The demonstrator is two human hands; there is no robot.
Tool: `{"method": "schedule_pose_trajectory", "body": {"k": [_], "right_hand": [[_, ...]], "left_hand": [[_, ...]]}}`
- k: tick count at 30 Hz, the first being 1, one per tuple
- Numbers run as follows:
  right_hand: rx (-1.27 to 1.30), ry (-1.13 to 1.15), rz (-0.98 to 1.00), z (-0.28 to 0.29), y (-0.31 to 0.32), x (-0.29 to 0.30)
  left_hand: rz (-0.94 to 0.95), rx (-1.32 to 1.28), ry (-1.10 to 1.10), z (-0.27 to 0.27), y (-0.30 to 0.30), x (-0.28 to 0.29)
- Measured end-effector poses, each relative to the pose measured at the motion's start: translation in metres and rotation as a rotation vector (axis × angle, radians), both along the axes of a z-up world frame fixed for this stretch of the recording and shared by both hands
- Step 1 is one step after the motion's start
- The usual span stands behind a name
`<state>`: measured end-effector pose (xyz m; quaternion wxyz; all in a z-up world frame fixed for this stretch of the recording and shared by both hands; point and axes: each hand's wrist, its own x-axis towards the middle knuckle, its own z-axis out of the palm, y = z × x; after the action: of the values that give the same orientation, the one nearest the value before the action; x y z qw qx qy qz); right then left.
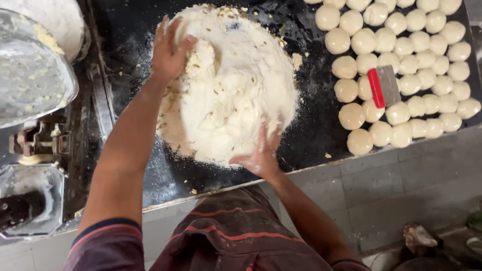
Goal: The person adds ingredients from a plastic bag into a pile of flour on a table and then mixes them by hand. The person kneads the mixture to incorporate the ingredients into the dough.
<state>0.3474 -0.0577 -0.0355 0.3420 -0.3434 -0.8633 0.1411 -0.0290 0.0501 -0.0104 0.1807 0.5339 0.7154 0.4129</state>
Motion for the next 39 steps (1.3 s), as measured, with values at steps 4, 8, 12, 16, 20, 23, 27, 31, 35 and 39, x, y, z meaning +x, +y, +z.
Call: {"method": "schedule_pose_trajectory", "body": {"k": [4, 8, 12, 16, 20, 23, 27, 31, 35, 39], "right_hand": [[-0.266, -0.145, -0.081, -0.012, -0.005, -0.034], [-0.355, -0.397, -0.217, -0.038, 0.025, -0.056], [-0.311, -0.594, -0.382, -0.046, 0.045, -0.071], [-0.362, -0.426, -0.356, -0.024, 0.091, -0.083], [-0.492, -0.263, -0.262, 0.020, 0.126, -0.085], [-0.433, -0.127, -0.091, 0.054, 0.144, -0.085], [-0.440, -0.164, 0.298, 0.114, 0.181, -0.096], [-0.415, -0.351, 0.446, 0.153, 0.236, -0.110], [-0.288, -0.522, 0.465, 0.131, 0.307, -0.146], [-0.506, -0.514, 0.445, 0.058, 0.318, -0.182]], "left_hand": [[0.045, 0.012, -0.340, -0.055, 0.026, -0.007], [0.080, -0.038, -0.589, -0.062, 0.040, 0.002], [-0.094, -0.081, -0.743, -0.037, 0.030, 0.019], [-0.151, -0.093, -0.760, -0.022, 0.025, 0.039], [-0.160, 0.008, -0.762, -0.017, 0.013, 0.055], [-0.321, 0.151, -0.954, 0.005, -0.011, 0.058], [-0.199, -0.040, -0.507, 0.043, -0.063, 0.080], [-0.177, 0.231, -0.145, 0.048, -0.126, 0.097], [0.283, 0.187, 0.199, 0.021, -0.170, 0.139], [0.599, 0.139, 0.172, -0.006, -0.170, 0.192]]}}
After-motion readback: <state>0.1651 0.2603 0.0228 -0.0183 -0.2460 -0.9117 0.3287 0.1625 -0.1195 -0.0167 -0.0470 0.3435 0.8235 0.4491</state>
